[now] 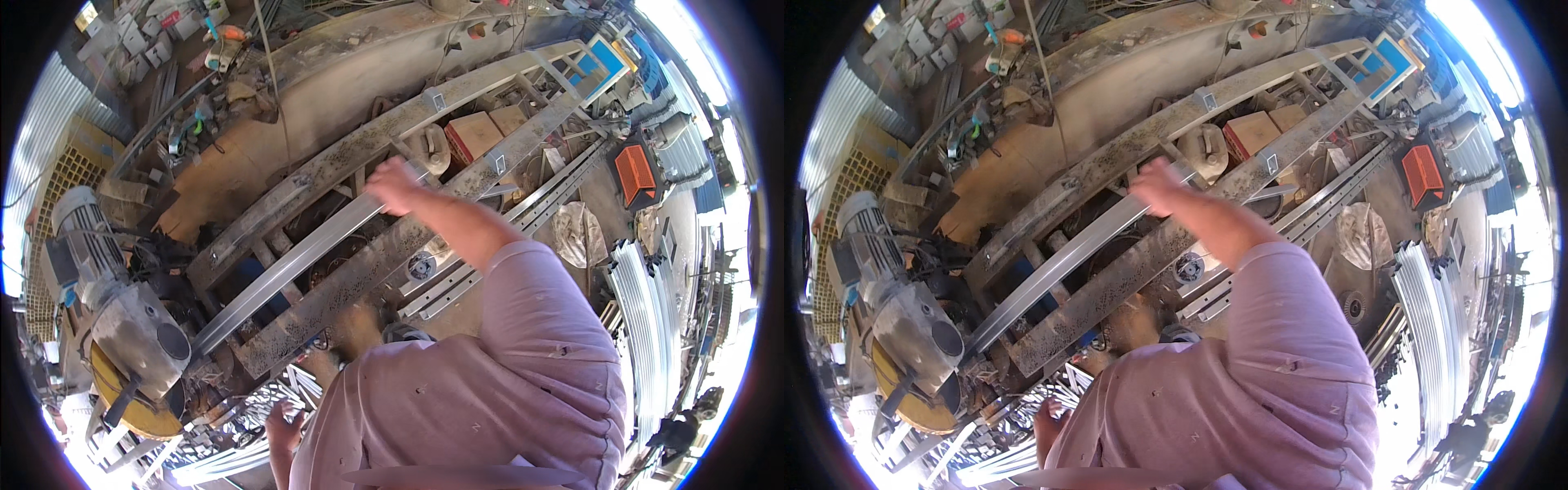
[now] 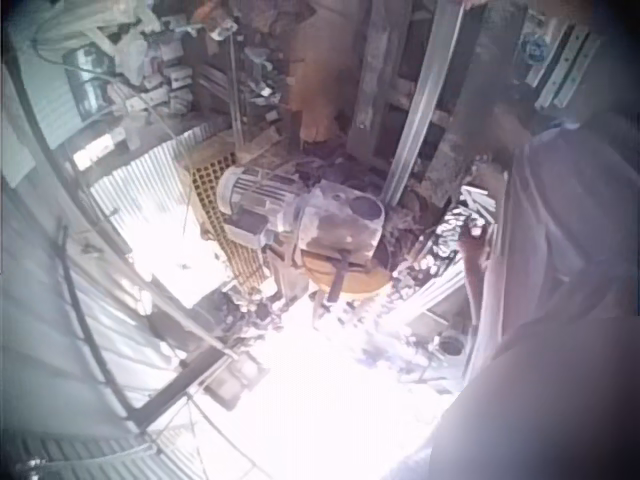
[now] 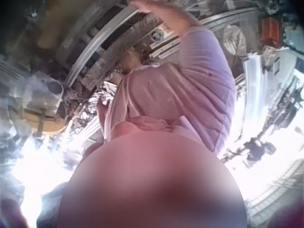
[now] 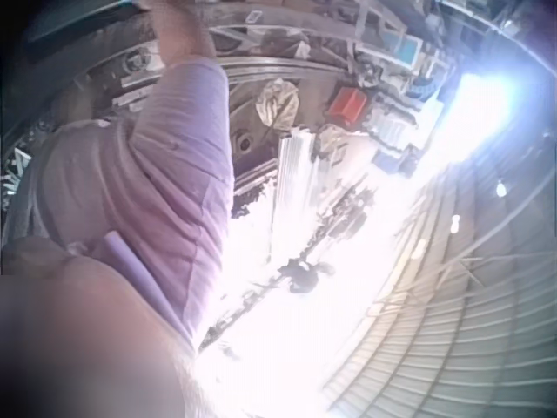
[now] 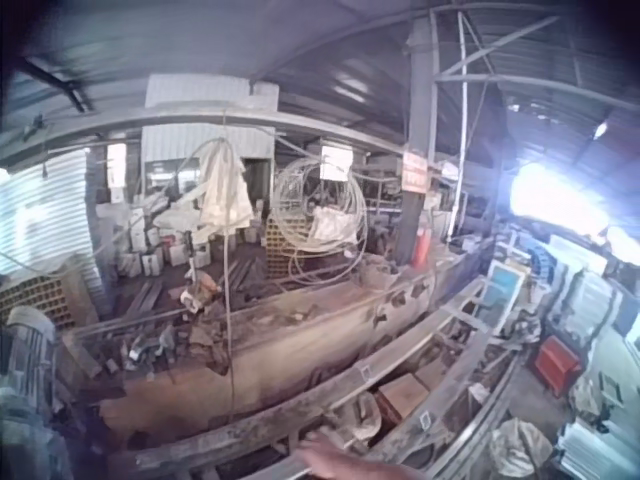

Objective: The person repeatedly picks up long metal rods, positions them on a chop saw, and cuts them to length. After each cut, the person removes the cut piece and places it with other cut pieces on the floor.

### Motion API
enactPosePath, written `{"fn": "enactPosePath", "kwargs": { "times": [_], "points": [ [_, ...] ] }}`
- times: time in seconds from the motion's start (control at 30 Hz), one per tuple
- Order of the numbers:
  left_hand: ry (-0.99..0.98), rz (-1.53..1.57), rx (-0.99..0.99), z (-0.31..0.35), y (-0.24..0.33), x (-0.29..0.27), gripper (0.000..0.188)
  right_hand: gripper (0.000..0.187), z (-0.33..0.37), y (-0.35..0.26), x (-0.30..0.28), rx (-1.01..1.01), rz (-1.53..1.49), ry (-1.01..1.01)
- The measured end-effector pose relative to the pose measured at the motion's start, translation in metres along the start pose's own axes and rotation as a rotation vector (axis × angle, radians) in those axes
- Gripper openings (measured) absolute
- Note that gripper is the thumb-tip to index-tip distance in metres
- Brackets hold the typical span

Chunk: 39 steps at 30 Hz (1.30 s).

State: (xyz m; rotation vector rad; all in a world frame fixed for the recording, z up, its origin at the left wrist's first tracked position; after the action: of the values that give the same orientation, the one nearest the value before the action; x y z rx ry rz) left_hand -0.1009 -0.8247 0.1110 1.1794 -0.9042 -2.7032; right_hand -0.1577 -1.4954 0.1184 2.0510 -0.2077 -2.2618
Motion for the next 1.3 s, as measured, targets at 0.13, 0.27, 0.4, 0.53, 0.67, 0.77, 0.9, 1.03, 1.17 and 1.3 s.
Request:
{"fn": "enactPosePath", "kwargs": {
  "times": [0.13,0.27,0.4,0.53,0.67,0.77,0.9,1.03,1.17,1.3],
  "points": [
    [0.152,-0.093,0.197,-0.07,0.053,-0.027,0.057,0.073,0.111,0.144,0.003,0.879,0.274,-0.044],
    [0.343,-0.358,0.431,-0.127,0.16,-0.04,0.072,0.079,0.141,0.097,-0.022,0.793,-0.121,-0.213],
    [0.409,-0.548,0.567,-0.196,0.226,-0.014,0.084,0.096,0.151,0.013,0.002,0.72,-0.476,-0.213],
    [0.416,-0.708,0.697,-0.252,0.262,0.028,0.095,0.097,0.152,-0.019,0.045,0.8,-0.451,-0.141],
    [0.356,-0.709,0.578,-0.295,0.283,0.062,0.087,0.097,0.15,-0.027,0.054,0.814,-0.466,-0.049],
    [0.306,-0.729,0.609,-0.307,0.308,0.083,0.082,0.098,0.154,-0.028,0.054,0.827,-0.463,-0.009],
    [0.259,-0.719,0.674,-0.316,0.355,0.113,0.081,0.098,0.155,-0.029,0.056,0.831,-0.481,0.028],
    [0.203,-0.735,0.697,-0.317,0.4,0.138,0.086,0.098,0.155,-0.027,0.053,0.817,-0.504,0.027],
    [0.13,-0.695,0.648,-0.323,0.432,0.156,0.097,0.098,0.157,-0.027,0.05,0.813,-0.48,0.025],
    [0.038,-0.55,0.68,-0.328,0.455,0.16,0.107,0.099,0.156,-0.027,0.052,0.804,-0.477,0.024]
  ]
}}
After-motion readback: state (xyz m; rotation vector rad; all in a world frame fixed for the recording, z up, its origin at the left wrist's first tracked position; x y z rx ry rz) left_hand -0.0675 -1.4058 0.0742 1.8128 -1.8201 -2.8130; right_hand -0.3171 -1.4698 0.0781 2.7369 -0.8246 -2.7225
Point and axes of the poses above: each hand's wrist, its own z-axis away from the middle knuckle, its own x-axis out of the palm, y = z × x, the point moved 5 cm from there along -z, towards the middle knuckle, and after that the axes turned 7 degrees about -x, right-handed, at the moved point
